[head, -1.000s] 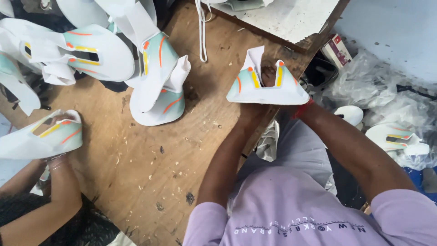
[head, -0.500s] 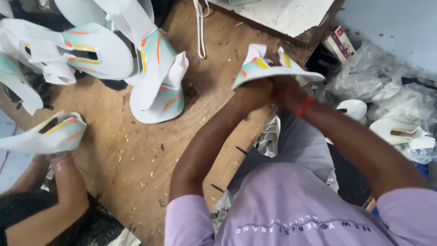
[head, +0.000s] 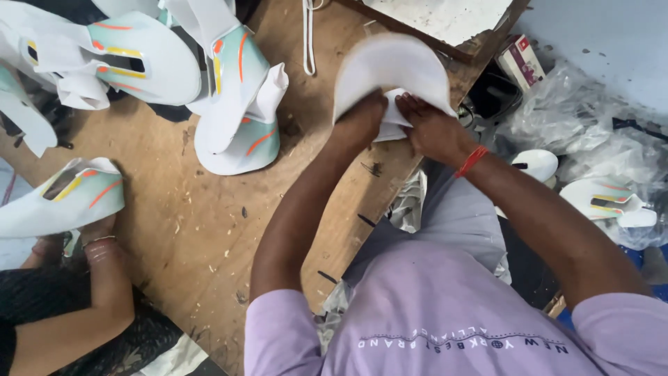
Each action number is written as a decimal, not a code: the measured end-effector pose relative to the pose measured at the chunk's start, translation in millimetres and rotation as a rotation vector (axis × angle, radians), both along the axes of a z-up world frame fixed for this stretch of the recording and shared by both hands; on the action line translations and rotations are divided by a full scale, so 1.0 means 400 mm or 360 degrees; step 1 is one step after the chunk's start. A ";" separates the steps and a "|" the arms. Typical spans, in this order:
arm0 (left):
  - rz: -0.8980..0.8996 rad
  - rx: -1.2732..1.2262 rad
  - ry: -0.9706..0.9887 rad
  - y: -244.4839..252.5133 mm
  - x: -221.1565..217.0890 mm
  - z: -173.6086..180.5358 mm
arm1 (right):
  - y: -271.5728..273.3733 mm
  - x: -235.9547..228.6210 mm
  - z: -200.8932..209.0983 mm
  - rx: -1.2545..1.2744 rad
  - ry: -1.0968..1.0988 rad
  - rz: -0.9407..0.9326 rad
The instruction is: The person is folding and preparing various shoe upper components at a workbench in a manufacturing facility.
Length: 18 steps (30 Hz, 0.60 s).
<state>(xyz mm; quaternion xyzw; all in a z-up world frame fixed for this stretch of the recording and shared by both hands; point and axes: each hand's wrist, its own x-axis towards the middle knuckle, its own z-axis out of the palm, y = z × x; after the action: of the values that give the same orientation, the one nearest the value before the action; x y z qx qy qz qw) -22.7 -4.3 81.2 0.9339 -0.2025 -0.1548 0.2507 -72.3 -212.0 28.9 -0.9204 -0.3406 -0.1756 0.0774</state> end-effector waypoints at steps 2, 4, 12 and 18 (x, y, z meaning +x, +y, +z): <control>0.0048 -0.0469 0.0093 0.014 -0.062 0.023 | 0.024 -0.003 -0.018 0.0056 -0.0040 -0.0104; 0.0097 -0.0931 0.0202 0.027 -0.096 -0.001 | 0.050 -0.014 -0.008 0.0113 -0.0063 -0.0211; 0.0133 -0.0008 -0.0579 -0.002 0.019 -0.335 | 0.039 -0.011 -0.009 0.0697 0.0874 -0.0384; 0.0080 -0.0059 -0.0706 -0.006 -0.016 -0.268 | 0.055 -0.017 -0.004 0.0361 0.0086 -0.0187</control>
<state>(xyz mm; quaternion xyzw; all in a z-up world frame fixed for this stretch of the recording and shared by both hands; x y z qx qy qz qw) -28.9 -6.5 -26.0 0.9451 -0.2321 0.0646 0.2209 -79.0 -190.0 27.1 -0.9285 -0.2618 -0.1925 0.1798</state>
